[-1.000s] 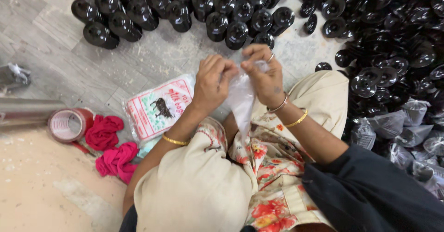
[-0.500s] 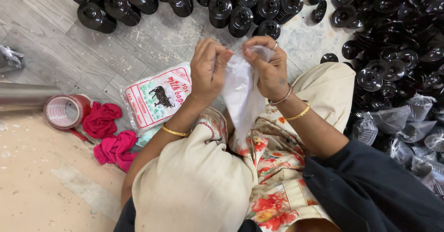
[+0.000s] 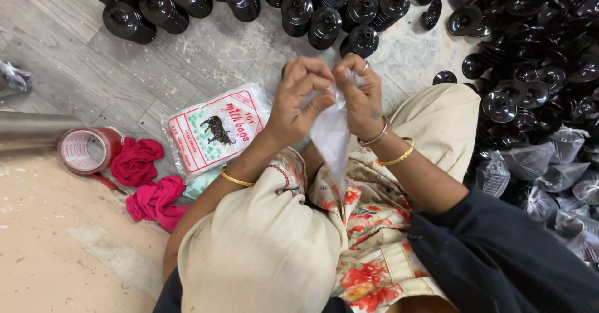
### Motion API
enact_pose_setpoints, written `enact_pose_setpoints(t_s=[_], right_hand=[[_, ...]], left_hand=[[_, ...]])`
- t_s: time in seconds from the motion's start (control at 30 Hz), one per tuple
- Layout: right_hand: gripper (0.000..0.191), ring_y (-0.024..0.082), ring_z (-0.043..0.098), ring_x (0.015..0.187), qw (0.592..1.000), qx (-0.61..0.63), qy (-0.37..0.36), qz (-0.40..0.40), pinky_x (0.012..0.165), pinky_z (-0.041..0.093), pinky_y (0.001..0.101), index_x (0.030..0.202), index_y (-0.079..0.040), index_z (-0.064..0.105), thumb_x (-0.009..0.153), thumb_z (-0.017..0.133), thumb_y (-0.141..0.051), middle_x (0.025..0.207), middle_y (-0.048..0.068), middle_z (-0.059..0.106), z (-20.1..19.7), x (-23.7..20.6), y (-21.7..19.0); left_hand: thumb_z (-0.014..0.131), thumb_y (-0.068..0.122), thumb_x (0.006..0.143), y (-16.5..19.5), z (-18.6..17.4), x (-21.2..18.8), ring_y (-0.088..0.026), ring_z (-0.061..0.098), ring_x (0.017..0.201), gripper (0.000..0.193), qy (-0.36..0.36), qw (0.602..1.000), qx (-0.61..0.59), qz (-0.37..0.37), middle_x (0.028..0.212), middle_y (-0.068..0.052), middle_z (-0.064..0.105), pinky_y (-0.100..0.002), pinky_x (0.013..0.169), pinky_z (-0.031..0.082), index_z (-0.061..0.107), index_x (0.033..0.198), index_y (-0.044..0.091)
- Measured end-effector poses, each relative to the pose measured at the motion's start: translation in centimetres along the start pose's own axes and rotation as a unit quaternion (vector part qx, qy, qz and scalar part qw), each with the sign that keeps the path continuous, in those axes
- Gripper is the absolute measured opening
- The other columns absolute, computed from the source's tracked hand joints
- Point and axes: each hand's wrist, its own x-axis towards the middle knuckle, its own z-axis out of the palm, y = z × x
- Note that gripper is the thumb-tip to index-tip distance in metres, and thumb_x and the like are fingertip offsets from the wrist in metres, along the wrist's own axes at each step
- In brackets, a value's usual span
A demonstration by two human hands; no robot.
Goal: The person sits on the floor and packs black plastic bottle-shaped parts into small clear plastic bags one at a time, taking each part from a pile on the floor, inserting it into a bag, and setting filled bags aside near a cardboard box.
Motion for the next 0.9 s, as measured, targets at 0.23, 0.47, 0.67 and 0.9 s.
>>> enact_pose_setpoints(t_s=[0.23, 0.47, 0.67, 0.9], right_hand=[[0.030, 0.005, 0.051, 0.082, 0.992, 0.075, 0.001, 0.098, 0.076, 0.044, 0.0222, 0.094, -0.010, 0.057, 0.108, 0.052, -0.035, 0.092, -0.003, 0.058, -1.6, 0.1, 2.3], [0.044, 0.003, 0.040, 0.059, 0.947, -0.103, -0.163, 0.255, 0.053, 0.035, 0.0226, 0.068, -0.014, 0.044, 0.102, 0.071, -0.020, 0.065, -0.008, 0.045, -6.3, -1.9, 1.7], [0.028, 0.004, 0.049, 0.061, 0.960, -0.193, -0.099, 0.174, 0.052, 0.038, 0.0245, 0.077, -0.010, 0.051, 0.091, 0.075, -0.010, 0.067, -0.006, 0.054, -4.9, -0.4, 3.0], [0.022, 0.021, 0.057, 0.054, 0.896, -0.413, 0.117, 0.113, 0.046, 0.042, 0.0364, 0.098, -0.006, 0.060, 0.094, 0.070, -0.025, 0.059, 0.011, 0.058, 0.1, 5.5, 10.7]], left_hand=[[0.071, 0.028, 0.102, -2.1, 0.6, -2.3, -0.002, 0.046, 0.056, 0.024, 0.002, 0.855, -0.422, -0.301, 0.075, 0.002, 0.059, -0.017, 0.051, 0.035, 0.055, 0.105, 0.009], [0.071, 0.013, 0.089, -5.6, -2.8, -4.3, -0.004, 0.049, 0.046, 0.020, 0.034, 0.815, -0.372, -0.443, 0.070, -0.001, 0.068, -0.020, 0.042, 0.036, 0.058, 0.103, 0.008], [0.074, 0.003, 0.085, -8.1, -2.1, -5.9, -0.013, 0.055, 0.052, 0.024, -0.004, 0.933, -0.029, -0.360, 0.065, -0.006, 0.063, -0.031, 0.051, 0.042, 0.061, 0.105, 0.008], [0.068, 0.010, 0.092, -17.6, 0.0, -4.1, -0.031, 0.066, 0.068, 0.017, 0.160, 0.922, 0.145, -0.322, 0.076, -0.015, 0.068, -0.044, 0.067, 0.050, 0.064, 0.108, 0.009]])
